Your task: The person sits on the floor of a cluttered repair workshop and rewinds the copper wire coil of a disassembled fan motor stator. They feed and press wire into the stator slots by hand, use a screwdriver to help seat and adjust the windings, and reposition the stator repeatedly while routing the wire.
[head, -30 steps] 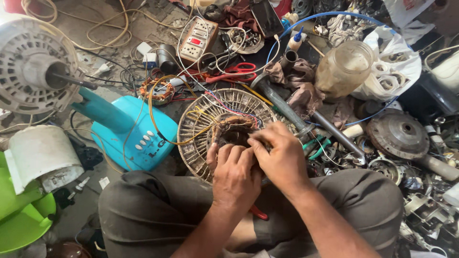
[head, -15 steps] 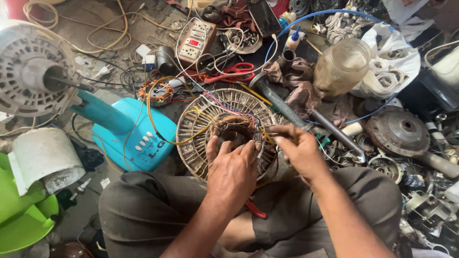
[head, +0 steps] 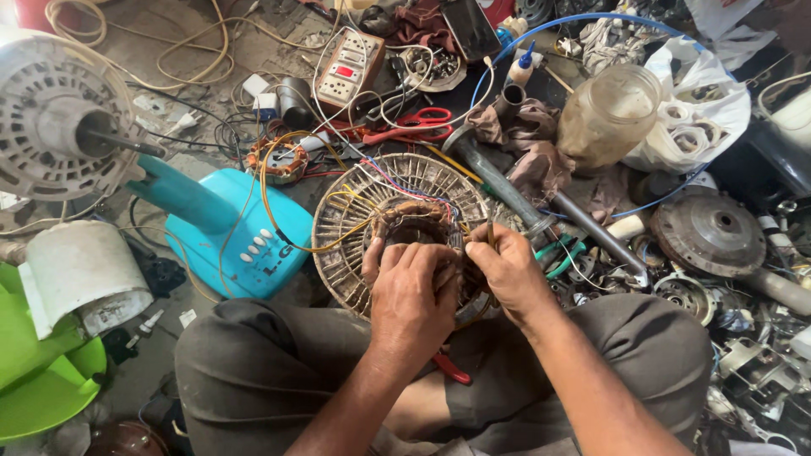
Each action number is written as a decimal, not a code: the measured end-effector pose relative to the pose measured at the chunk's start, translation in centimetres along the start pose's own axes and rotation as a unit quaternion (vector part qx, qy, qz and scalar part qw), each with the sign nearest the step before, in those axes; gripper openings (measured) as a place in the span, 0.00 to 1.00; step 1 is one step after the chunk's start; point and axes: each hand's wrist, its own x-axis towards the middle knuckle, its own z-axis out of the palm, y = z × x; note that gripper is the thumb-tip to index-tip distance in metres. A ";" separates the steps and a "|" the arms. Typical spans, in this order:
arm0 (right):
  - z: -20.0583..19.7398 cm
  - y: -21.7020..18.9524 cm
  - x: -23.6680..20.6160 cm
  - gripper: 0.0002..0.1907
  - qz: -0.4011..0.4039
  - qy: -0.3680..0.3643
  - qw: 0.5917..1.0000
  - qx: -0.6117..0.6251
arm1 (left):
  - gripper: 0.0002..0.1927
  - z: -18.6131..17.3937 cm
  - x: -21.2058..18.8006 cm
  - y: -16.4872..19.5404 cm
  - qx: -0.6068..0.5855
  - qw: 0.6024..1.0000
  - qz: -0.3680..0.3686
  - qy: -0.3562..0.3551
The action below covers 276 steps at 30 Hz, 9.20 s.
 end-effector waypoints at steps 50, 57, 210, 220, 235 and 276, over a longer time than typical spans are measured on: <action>7.7 -6.7 -1.3 0.38 -0.223 -0.026 0.924 -0.309 | 0.08 -7.9 4.3 -4.9 -0.048 0.999 -0.004 0.012; 7.2 -5.2 -1.0 0.33 -0.206 -0.015 0.937 -0.280 | 0.12 -8.4 5.1 -4.0 -0.009 0.999 -0.022 -0.039; 9.9 -7.4 -3.0 0.14 0.007 -0.034 0.999 0.003 | 0.05 -5.6 -0.7 -4.9 -0.436 0.884 -0.168 -0.002; 10.2 -7.2 -2.6 0.09 -0.065 0.083 0.982 -0.154 | 0.08 -6.1 0.1 -3.6 -0.387 0.895 -0.221 -0.013; 10.5 -4.8 -1.1 0.07 -0.015 0.086 0.990 0.114 | 0.11 -3.1 0.7 -4.7 -0.528 0.805 -0.271 0.020; 8.0 -5.0 -0.7 0.19 -0.047 0.102 0.978 0.176 | 0.10 -4.6 0.9 -0.2 -0.235 0.961 -0.142 0.036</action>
